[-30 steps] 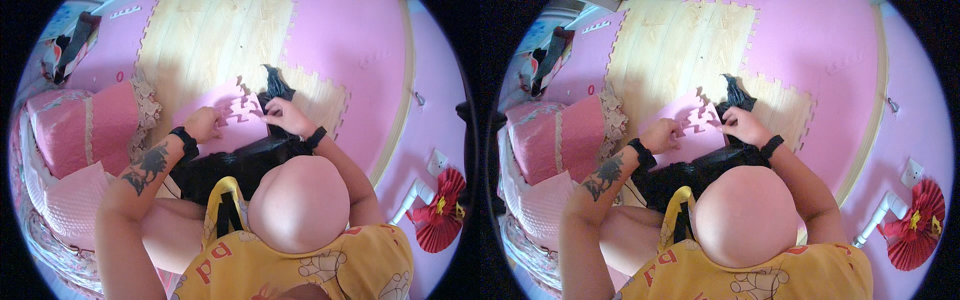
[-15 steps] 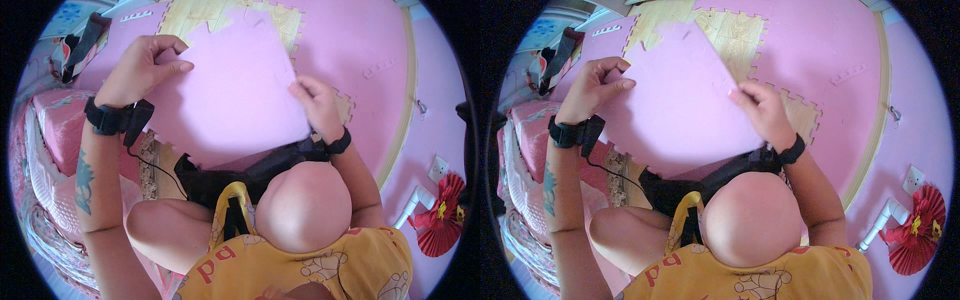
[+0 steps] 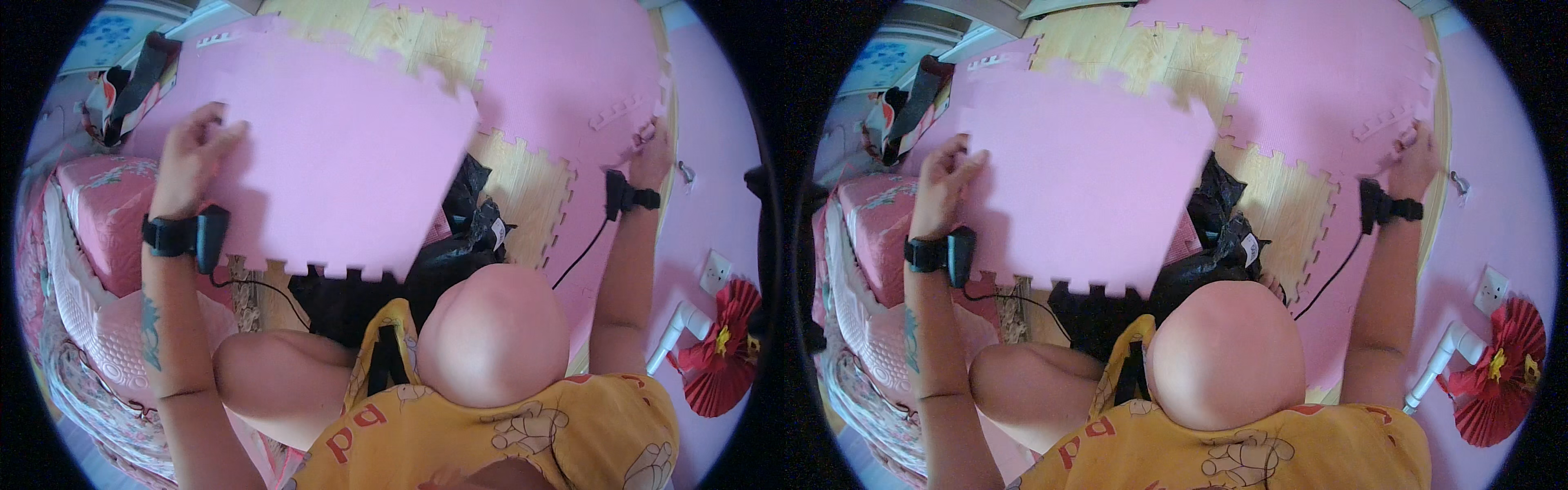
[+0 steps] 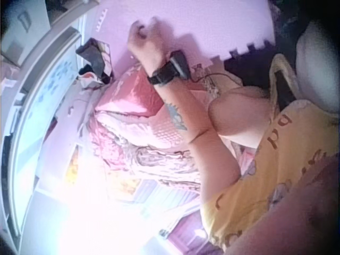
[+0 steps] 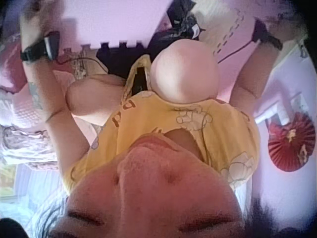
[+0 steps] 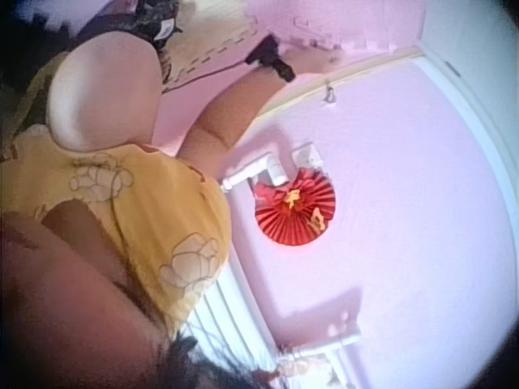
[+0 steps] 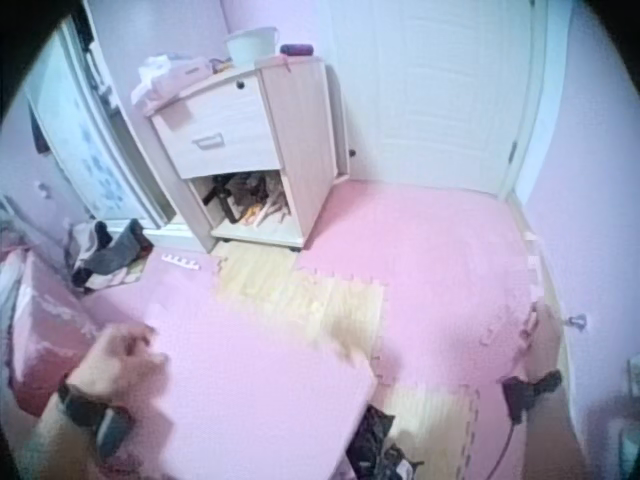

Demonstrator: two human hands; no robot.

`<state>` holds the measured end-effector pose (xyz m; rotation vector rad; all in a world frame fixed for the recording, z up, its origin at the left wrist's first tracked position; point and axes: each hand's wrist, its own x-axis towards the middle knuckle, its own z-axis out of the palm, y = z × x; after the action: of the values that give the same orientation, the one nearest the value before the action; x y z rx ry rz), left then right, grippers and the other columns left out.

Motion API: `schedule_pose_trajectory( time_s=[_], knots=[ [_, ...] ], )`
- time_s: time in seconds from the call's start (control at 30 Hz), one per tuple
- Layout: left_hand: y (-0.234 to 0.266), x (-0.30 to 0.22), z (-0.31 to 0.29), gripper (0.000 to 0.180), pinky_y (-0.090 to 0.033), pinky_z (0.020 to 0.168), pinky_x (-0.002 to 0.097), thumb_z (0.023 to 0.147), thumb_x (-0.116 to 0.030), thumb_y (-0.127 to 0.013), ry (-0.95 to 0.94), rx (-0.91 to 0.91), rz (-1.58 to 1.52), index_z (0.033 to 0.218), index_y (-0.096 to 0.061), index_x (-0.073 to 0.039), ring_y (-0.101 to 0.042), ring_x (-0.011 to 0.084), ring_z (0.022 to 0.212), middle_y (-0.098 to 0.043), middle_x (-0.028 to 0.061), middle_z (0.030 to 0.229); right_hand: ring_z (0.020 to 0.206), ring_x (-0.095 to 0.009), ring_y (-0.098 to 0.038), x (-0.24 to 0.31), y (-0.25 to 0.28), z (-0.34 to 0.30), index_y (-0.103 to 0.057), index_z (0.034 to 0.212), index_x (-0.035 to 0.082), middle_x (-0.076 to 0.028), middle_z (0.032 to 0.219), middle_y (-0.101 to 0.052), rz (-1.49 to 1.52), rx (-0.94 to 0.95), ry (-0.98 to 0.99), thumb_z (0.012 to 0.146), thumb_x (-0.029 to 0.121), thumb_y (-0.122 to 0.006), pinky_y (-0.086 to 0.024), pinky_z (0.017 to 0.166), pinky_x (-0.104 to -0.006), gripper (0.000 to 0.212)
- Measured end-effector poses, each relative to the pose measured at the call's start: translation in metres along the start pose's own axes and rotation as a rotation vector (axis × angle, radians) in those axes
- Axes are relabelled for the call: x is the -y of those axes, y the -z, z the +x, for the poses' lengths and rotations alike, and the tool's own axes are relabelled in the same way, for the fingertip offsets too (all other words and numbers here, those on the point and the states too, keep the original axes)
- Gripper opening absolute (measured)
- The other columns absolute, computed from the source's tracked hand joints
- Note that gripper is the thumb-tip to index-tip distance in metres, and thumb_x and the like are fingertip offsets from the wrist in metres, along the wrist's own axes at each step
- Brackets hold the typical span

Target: The person sits on the floor and assembles pink interlocking foam mats by connecting their edges. They handle the mats one at a time, aligning and pressing the puzzle-style edges together to form a continuous floor surface.

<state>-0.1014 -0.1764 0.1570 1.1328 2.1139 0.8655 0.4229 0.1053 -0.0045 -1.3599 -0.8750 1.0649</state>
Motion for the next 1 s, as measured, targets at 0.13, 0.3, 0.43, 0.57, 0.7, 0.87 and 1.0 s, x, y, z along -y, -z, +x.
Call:
schedule_pose_trajectory(
  time_s=[0.13,0.3,0.43,0.57,0.7,0.87,1.0],
  knots=[
    [0.02,0.003,0.008,0.015,-0.034,0.051,0.018,0.089,-0.012,-0.073,-0.127,-0.327,-0.13,0.098,-0.066,-0.002,-0.046,0.0002,0.059,-0.055,-0.0073,0.072,0.074,-0.013,-0.056,-0.028,0.058,0.063,-0.063,0.116,0.002,-0.004,0.086,-0.061,-0.451,-0.083,0.155,0.098,0.031,-0.058,-0.046,0.063,-0.028,0.035],
    [-0.042,-0.009,0.038,0.016,-0.047,0.058,0.0226,0.085,-0.009,-0.074,-0.802,-0.531,0.307,0.098,-0.067,-0.005,-0.063,0.0118,0.073,-0.065,0.0022,0.087,0.11,-0.022,-0.061,-0.04,-0.008,0.021,-0.056,0.136,0.003,-0.013,0.123,-0.063,-0.793,0.311,0.536,0.102,0.039,-0.048,-0.045,0.098,-0.0357,0.05],
    [-0.111,-0.016,0.056,0.023,-0.049,0.067,0.0345,0.074,-0.006,-0.066,-1.201,-0.287,0.655,0.094,-0.064,-0.015,-0.061,0.024,0.08,-0.061,0.0045,0.091,0.129,-0.026,-0.052,-0.039,-0.101,-0.083,-0.05,0.141,0.002,-0.015,0.137,-0.056,0.043,0.94,-0.344,0.104,0.038,-0.044,-0.044,0.104,-0.0397,0.051],
    [-0.159,0.004,0.055,0.017,-0.046,0.072,0.0351,0.076,-0.015,-0.061,-1.229,-0.041,0.793,0.092,-0.057,-0.017,-0.056,0.0215,0.087,-0.052,0.0034,0.09,0.112,-0.023,-0.06,-0.041,-0.158,-0.136,-0.048,0.137,0.0,-0.014,0.126,-0.06,0.396,0.917,-0.573,0.101,0.024,-0.056,-0.047,0.097,-0.0355,0.044],
    [-0.193,0.039,0.061,0.025,-0.048,0.083,0.0391,0.076,-0.007,-0.062,-1.043,-0.009,0.732,0.1,-0.061,-0.013,-0.059,0.0248,0.097,-0.059,0.0054,0.105,0.104,-0.019,-0.06,-0.074,-0.174,-0.148,-0.051,0.128,0.002,-0.01,0.117,-0.061,0.233,0.759,-0.479,0.094,0.007,-0.063,-0.049,0.093,-0.0346,0.037],
    [-0.223,0.073,0.086,0.056,-0.031,0.114,0.0479,0.081,-0.005,-0.059,-0.788,-0.034,0.823,0.135,-0.053,-0.019,-0.047,0.0282,0.129,-0.052,0.0081,0.136,0.102,-0.019,-0.061,-0.127,-0.19,-0.113,-0.052,0.124,0.003,-0.01,0.113,-0.063,0.127,0.7,-0.452,0.092,0.0,-0.061,-0.05,0.09,-0.0341,0.033],
    [-0.236,0.092,0.1,0.073,-0.023,0.116,0.0494,0.074,-0.008,-0.07,-0.45,-0.003,0.507,0.142,-0.046,-0.014,-0.042,0.0324,0.134,-0.048,0.0127,0.144,0.104,-0.018,-0.062,-0.142,-0.193,-0.093,-0.052,0.127,0.002,-0.011,0.116,-0.063,-0.078,0.729,-0.262,0.091,-0.002,-0.062,-0.05,0.09,-0.0324,0.038]
  ],
)
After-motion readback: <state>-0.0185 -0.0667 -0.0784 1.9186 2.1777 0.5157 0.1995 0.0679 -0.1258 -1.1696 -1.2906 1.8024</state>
